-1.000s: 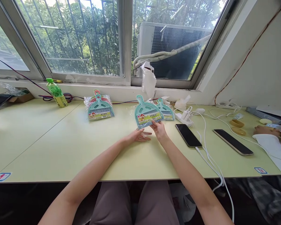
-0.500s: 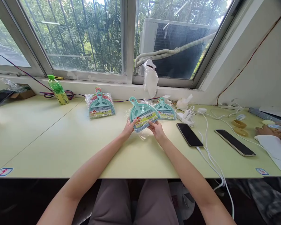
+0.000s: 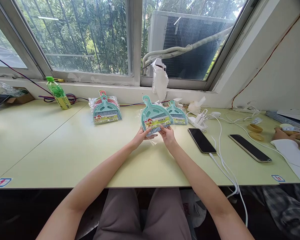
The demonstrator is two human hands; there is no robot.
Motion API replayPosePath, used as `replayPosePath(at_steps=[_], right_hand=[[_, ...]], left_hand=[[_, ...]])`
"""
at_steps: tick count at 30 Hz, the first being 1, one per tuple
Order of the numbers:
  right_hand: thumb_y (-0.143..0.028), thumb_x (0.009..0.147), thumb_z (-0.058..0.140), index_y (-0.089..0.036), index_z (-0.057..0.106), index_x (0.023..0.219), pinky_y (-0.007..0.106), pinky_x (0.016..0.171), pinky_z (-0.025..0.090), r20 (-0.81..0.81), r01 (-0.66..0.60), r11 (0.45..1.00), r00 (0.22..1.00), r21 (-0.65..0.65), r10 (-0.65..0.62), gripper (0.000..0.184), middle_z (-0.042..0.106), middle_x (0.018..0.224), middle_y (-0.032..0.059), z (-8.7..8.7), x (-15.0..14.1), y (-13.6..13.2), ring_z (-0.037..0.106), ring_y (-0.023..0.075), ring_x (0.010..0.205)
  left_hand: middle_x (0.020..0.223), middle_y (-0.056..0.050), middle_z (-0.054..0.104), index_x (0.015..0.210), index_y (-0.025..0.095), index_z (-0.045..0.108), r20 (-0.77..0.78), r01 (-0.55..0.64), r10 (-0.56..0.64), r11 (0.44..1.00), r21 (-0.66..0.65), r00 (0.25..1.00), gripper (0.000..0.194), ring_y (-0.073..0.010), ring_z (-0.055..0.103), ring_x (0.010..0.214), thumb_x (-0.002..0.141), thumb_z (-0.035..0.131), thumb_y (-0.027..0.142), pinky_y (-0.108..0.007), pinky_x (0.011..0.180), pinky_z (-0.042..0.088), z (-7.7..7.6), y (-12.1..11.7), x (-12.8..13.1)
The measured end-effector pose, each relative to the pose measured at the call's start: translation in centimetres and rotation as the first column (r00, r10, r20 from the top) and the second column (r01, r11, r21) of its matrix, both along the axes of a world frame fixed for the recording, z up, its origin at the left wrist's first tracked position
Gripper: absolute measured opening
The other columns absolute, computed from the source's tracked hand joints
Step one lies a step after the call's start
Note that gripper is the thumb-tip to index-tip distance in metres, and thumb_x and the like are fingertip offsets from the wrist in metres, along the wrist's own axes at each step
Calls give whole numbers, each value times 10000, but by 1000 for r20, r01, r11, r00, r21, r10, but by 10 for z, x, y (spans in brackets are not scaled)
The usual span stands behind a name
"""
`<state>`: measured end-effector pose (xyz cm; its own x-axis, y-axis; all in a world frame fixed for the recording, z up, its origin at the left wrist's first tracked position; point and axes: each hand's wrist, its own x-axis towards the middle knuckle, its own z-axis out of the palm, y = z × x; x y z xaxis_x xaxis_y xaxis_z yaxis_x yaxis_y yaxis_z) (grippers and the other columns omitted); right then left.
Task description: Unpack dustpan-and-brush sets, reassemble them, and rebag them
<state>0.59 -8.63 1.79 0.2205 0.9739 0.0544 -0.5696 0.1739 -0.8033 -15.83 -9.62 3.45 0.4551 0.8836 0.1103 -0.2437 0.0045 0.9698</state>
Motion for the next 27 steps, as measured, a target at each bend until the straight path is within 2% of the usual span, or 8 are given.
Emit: replayPosePath(at_steps=[4,7,12,17,27], right_hand=[[-188,662,761,-221,612,907,374,950,555,19,-40,999,999,7,40,288,729,962,13,0,0,0,693,197,958],[-182,661,766,-216,616,897,390,947,558,31,-91,996,995,-2,91,282,733,952,19,1,3,1,693,211,962],[-158,654,766,-202,627,880,377,964,548,58,-156,987,986,-41,159,269,742,928,28,3,11,5,699,209,948],[-153,655,766,-205,625,869,376,952,555,74,-147,987,986,-65,151,261,746,909,18,4,11,4,709,202,903],[-141,646,778,-201,634,871,391,960,551,66,-59,996,996,-65,63,274,740,906,13,4,8,4,699,210,943]], left_hand=[[1386,-151,505,1326,210,355,5,-146,146,989,10,989,547,-258,639,1071,893,527,497,-425,867,538,-3,2,3],[1415,-131,471,1311,227,362,7,-189,189,981,37,982,522,-263,567,1182,894,526,496,-409,862,545,-2,4,1],[1348,-153,521,1278,211,341,-24,-156,159,984,83,987,545,-250,643,1053,882,521,540,-398,820,547,-4,4,1],[1249,-159,584,1226,187,352,-46,-102,108,989,111,993,552,-222,700,855,846,581,515,-388,780,543,-7,6,1],[1321,-168,553,1265,205,349,-21,-43,45,997,72,999,612,-235,707,852,805,659,462,-420,816,547,-4,1,1]])
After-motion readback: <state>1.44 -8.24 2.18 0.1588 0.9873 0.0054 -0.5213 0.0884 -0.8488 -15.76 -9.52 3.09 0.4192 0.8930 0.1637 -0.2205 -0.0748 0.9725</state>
